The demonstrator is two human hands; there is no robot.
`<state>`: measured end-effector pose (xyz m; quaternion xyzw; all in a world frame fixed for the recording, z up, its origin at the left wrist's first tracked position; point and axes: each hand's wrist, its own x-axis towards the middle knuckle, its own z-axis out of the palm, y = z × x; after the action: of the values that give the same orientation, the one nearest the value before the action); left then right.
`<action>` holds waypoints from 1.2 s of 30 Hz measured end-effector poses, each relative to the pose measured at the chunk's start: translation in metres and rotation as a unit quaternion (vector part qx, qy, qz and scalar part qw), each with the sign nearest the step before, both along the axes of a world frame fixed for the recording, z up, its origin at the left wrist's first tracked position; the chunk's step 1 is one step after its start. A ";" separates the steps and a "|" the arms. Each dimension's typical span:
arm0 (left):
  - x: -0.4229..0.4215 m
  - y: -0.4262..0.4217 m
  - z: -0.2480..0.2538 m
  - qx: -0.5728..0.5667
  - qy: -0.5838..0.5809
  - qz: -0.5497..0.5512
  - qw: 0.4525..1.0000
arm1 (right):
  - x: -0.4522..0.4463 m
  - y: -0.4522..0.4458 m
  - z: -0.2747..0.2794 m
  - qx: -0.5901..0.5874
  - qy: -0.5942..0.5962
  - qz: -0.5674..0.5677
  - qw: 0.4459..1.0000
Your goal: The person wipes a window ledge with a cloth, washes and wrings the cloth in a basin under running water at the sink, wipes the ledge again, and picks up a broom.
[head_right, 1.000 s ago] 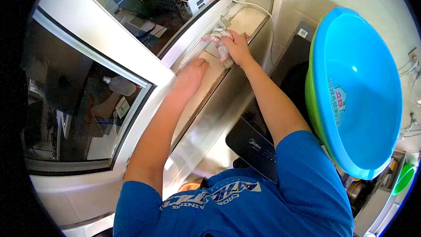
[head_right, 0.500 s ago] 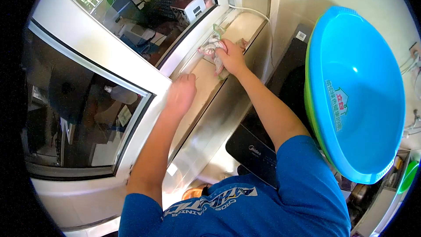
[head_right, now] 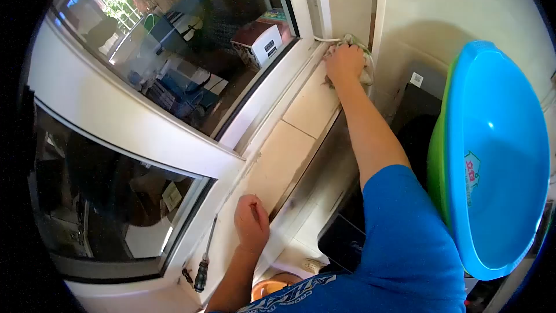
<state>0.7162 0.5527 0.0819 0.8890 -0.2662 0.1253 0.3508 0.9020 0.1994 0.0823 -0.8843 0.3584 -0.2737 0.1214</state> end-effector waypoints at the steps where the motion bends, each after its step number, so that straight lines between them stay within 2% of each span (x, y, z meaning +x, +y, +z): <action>1: 0.000 -0.002 0.001 -0.002 -0.020 -0.014 1.000 | 0.000 0.001 -0.003 -0.032 0.000 -0.007 0.999; 2: 0.001 -0.001 0.000 -0.008 -0.038 -0.027 0.999 | 0.000 0.001 -0.008 -0.031 0.004 -0.011 0.999; 4: 0.002 0.002 -0.007 -0.032 -0.025 -0.031 0.999 | -0.002 -0.001 -0.012 -0.049 -0.034 0.090 0.994; 5: 0.000 0.003 -0.010 -0.053 -0.013 -0.033 0.998 | -0.006 0.001 -0.017 -0.054 -0.028 0.089 0.994; 7: -0.001 0.004 -0.010 -0.058 -0.008 -0.032 0.998 | -0.016 0.012 -0.024 -0.104 -0.090 0.178 0.974; 9: 0.000 0.003 -0.010 -0.062 -0.007 -0.030 0.998 | -0.043 0.042 -0.026 -0.099 -0.111 0.234 0.961; 11: 0.000 0.002 -0.010 -0.072 -0.031 -0.022 0.997 | -0.082 0.085 -0.009 -0.076 -0.065 0.323 0.941; 13: -0.002 0.000 -0.005 -0.060 -0.012 -0.021 0.998 | -0.112 0.122 -0.009 -0.039 -0.133 0.433 0.891; 14: -0.001 -0.001 -0.005 -0.063 -0.018 -0.019 0.998 | -0.123 0.127 -0.008 -0.034 -0.132 0.433 0.891; 16: 0.000 0.002 -0.006 -0.075 -0.017 -0.019 0.997 | -0.133 0.132 0.000 0.148 -0.118 0.531 0.826; 18: 0.001 0.002 -0.006 -0.073 -0.015 -0.015 0.997 | -0.131 0.115 0.019 0.393 -0.162 0.395 0.814; 19: 0.001 0.002 -0.007 -0.073 -0.007 -0.020 0.997 | -0.109 0.092 0.007 0.350 -0.227 0.342 0.842; 20: 0.000 0.003 -0.005 -0.063 0.001 -0.017 0.998 | -0.102 0.071 0.026 0.410 -0.243 0.324 0.817; 21: 0.001 0.003 -0.005 -0.060 0.007 -0.013 0.998 | -0.092 0.050 0.036 0.380 -0.221 0.285 0.852; 22: 0.002 0.003 -0.005 -0.057 -0.015 -0.018 0.998 | -0.068 0.012 0.017 0.190 -0.189 0.289 0.919; 23: 0.002 0.002 -0.005 -0.056 -0.039 -0.021 0.997 | -0.057 0.004 0.016 -0.010 -0.151 0.285 0.946; 24: 0.001 0.002 -0.005 -0.057 -0.037 -0.016 0.998 | -0.054 0.007 0.004 -0.010 -0.149 0.291 0.945; 26: 0.003 0.002 -0.003 -0.074 -0.044 -0.010 0.996 | -0.054 0.038 -0.012 -0.077 -0.022 0.181 0.980; 28: 0.002 0.005 -0.004 -0.078 -0.044 -0.002 0.996 | -0.071 0.077 -0.016 -0.077 -0.008 0.270 0.960; 29: 0.003 0.002 -0.005 -0.086 -0.050 0.003 0.995 | -0.090 0.100 -0.014 -0.070 -0.046 0.315 0.945; 34: 0.000 0.001 -0.011 -0.074 -0.048 0.002 0.996 | -0.161 0.173 0.005 0.026 -0.097 0.533 0.840; 35: 0.001 0.003 -0.012 -0.066 -0.049 0.016 0.997 | -0.160 0.166 0.008 0.017 -0.109 0.522 0.846; 36: 0.001 0.005 -0.012 -0.069 -0.042 0.007 0.997 | -0.158 0.159 0.011 0.133 -0.145 0.474 0.858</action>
<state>0.7170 0.5573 0.0701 0.8583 -0.2653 0.1833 0.3992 0.7441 0.3585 0.0932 -0.8729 -0.0933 -0.2579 0.4036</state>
